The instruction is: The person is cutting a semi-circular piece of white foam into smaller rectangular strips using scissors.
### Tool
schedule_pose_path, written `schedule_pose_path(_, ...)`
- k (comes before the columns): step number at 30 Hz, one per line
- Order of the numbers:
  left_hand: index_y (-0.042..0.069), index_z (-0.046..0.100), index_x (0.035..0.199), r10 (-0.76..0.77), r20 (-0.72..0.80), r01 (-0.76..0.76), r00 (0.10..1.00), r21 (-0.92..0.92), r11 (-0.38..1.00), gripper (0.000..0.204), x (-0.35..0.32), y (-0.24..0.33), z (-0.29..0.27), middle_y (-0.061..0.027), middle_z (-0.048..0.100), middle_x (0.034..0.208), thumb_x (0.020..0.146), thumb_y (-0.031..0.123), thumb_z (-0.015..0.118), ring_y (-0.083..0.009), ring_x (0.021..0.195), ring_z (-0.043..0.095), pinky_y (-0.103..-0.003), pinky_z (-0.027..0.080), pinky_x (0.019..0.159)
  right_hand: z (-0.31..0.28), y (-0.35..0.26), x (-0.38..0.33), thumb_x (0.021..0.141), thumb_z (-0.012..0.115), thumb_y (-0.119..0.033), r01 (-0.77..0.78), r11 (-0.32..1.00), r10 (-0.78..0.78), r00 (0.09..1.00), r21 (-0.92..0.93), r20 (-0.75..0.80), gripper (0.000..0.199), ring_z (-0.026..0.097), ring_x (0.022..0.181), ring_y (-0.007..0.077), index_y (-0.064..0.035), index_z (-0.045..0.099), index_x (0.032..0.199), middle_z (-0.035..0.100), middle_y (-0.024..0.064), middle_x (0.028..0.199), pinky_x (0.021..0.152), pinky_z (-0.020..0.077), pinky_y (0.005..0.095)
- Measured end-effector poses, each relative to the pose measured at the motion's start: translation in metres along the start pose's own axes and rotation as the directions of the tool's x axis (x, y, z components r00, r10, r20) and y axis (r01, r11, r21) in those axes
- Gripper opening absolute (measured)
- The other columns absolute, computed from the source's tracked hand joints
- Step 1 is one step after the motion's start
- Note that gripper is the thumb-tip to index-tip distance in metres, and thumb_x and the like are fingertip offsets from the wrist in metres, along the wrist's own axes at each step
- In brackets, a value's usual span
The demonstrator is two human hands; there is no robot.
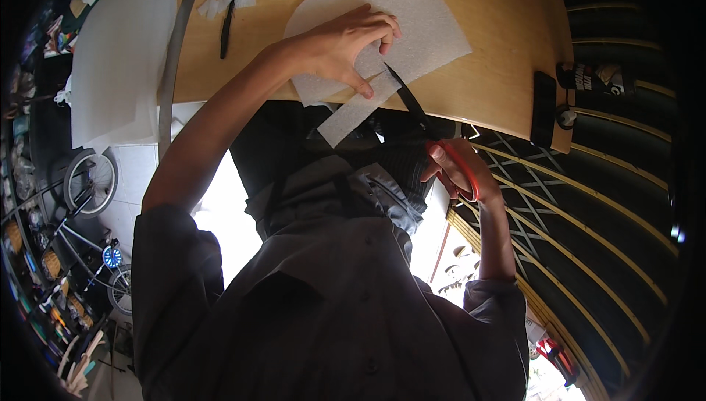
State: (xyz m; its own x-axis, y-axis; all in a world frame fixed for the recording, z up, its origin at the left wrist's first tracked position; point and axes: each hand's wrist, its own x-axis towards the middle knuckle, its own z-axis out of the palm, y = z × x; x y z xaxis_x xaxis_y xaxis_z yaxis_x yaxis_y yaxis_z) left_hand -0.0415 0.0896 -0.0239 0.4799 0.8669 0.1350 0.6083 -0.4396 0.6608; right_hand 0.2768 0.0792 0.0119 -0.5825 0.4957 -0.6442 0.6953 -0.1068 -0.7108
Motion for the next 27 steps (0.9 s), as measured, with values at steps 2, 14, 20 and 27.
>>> schedule_pose_path(2,0.01,0.047,0.096,0.006,0.01,-0.006,1.0,0.001,1.0,0.062,0.002,0.001,-0.001,-0.0069,0.049,0.138,0.054,0.013,0.092,-0.0278,0.143,0.035,-0.042,0.037,0.114,0.003,-0.002,-0.001,0.088,0.049,-0.076,-0.011,1.0,0.011,1.0,0.023,-0.009,0.082,0.048,0.03,0.0101,-0.0002,0.062,0.06,0.061,0.0101,0.049,0.03,0.0358,0.0238)
schedule_pose_path(14,0.01,0.046,0.1,0.062,0.005,-0.062,0.998,-0.042,0.997,0.067,0.002,-0.006,-0.002,-0.0079,0.051,0.125,0.052,0.022,0.092,-0.0313,0.122,0.044,-0.041,0.039,0.105,0.003,0.004,-0.002,0.089,0.047,-0.075,0.017,1.0,-0.017,0.999,-0.001,0.029,0.079,0.047,0.03,0.0092,-0.0012,0.058,0.063,0.058,0.0071,0.047,0.031,0.0351,0.0243)
schedule_pose_path(20,0.01,0.05,0.112,0.024,0.044,-0.024,0.999,-0.012,1.0,0.073,0.004,-0.002,-0.003,-0.0082,0.048,0.136,0.053,0.018,0.093,-0.0294,0.139,0.036,-0.04,0.034,0.114,0.001,0.024,-0.015,0.085,0.053,-0.076,0.031,0.986,-0.053,0.99,0.166,0.131,0.077,0.054,0.037,0.0088,0.0001,0.053,0.084,0.061,0.0099,0.055,0.033,0.0396,0.0238)
schedule_pose_path(27,0.016,0.063,0.118,0.13,-0.125,-0.106,0.984,0.178,0.978,0.047,0.008,-0.008,0.012,-0.0089,0.047,0.137,0.075,0.023,0.079,-0.0311,0.142,0.032,-0.05,0.027,0.117,0.026,0.048,-0.04,0.094,0.043,-0.069,0.251,0.923,-0.25,0.967,0.292,-0.042,0.075,0.054,0.04,0.0085,0.0047,0.054,0.089,0.066,0.0157,0.063,0.038,0.0417,0.0212)
